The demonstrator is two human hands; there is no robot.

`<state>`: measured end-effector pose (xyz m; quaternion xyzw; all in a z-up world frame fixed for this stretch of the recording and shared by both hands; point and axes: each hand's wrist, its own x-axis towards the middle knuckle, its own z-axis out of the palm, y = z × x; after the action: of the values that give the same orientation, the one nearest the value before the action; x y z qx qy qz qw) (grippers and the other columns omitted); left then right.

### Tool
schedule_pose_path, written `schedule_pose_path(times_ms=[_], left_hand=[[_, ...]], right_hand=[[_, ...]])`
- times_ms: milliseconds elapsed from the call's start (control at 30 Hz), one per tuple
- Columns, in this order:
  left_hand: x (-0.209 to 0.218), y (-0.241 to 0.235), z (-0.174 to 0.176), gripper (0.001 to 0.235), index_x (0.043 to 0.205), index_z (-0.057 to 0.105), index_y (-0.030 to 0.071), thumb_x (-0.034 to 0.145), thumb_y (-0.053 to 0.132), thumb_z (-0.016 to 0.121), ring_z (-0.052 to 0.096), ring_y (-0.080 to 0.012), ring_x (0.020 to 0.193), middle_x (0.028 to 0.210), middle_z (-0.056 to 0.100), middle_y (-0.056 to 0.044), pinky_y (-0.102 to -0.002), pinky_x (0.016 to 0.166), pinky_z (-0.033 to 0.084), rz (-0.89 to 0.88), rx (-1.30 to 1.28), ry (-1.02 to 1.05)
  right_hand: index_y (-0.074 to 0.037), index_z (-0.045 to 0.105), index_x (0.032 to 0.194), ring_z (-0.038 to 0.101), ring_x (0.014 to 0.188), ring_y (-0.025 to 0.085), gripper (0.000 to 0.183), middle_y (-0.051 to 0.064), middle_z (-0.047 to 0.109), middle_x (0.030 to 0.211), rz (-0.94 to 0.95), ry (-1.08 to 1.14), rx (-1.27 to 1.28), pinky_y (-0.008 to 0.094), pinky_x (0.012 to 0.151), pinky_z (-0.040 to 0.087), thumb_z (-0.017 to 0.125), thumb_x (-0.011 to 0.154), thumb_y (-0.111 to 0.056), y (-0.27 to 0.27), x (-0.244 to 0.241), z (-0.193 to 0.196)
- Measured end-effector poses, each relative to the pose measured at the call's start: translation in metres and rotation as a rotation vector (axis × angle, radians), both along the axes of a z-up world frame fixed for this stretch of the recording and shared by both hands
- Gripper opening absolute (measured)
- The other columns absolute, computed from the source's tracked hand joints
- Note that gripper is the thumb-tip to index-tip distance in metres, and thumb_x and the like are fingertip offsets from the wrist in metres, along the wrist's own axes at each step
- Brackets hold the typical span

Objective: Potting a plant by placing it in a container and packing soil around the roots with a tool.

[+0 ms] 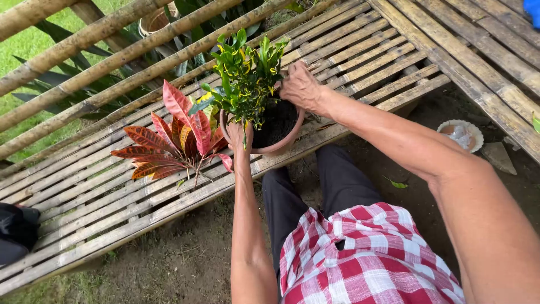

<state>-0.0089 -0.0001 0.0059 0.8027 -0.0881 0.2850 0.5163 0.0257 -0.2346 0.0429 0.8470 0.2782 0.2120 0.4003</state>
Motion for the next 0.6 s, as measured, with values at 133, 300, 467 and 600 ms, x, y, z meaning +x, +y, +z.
schedule_pose_path(times_ms=[133, 300, 467, 600], left_hand=[[-0.016, 0.035, -0.037, 0.034, 0.123, 0.06, -0.002, 0.092, 0.012, 0.062, 0.065, -0.0331, 0.102, 0.117, 0.069, -0.018, -0.044, 0.085, 0.049, 0.006, 0.039, 0.026], [-0.019, 0.015, -0.027, 0.032, 0.121, 0.062, -0.002, 0.093, 0.013, 0.061, 0.065, -0.0348, 0.103, 0.117, 0.069, -0.019, -0.045, 0.086, 0.049, 0.03, 0.076, 0.058], [0.004, 0.014, -0.014, 0.03, 0.119, 0.063, -0.001, 0.094, 0.013, 0.061, 0.065, -0.0365, 0.103, 0.118, 0.069, -0.02, -0.046, 0.086, 0.049, 0.064, 0.112, 0.048], [0.017, 0.016, -0.039, 0.028, 0.117, 0.064, -0.001, 0.094, 0.014, 0.061, 0.065, -0.0379, 0.104, 0.118, 0.069, -0.021, -0.046, 0.087, 0.048, 0.075, 0.135, 0.073]], right_hand=[[-0.018, 0.067, 0.089, 0.041, 0.057, 0.01, 0.021, -0.01, 0.046, 0.067, 0.045, 0.038, 0.108, 0.029, 0.054, 0.033, 0.066, 0.088, -0.038, -0.009, -0.014, 0.016], [-0.014, 0.069, 0.071, 0.042, 0.063, 0.009, 0.031, 0.001, 0.049, 0.078, 0.042, 0.002, 0.051, 0.028, 0.055, 0.034, 0.066, 0.092, -0.038, 0.005, -0.052, 0.081], [-0.015, 0.071, 0.072, 0.049, 0.072, 0.016, 0.032, 0.001, 0.051, 0.082, -0.002, 0.027, 0.08, 0.032, 0.06, 0.036, 0.067, 0.093, -0.038, 0.016, -0.035, 0.051], [-0.011, 0.072, 0.077, 0.053, 0.066, 0.013, 0.029, 0.001, 0.051, 0.08, -0.091, 0.122, 0.019, 0.032, 0.056, 0.039, 0.063, 0.093, -0.033, 0.013, -0.068, 0.079]])
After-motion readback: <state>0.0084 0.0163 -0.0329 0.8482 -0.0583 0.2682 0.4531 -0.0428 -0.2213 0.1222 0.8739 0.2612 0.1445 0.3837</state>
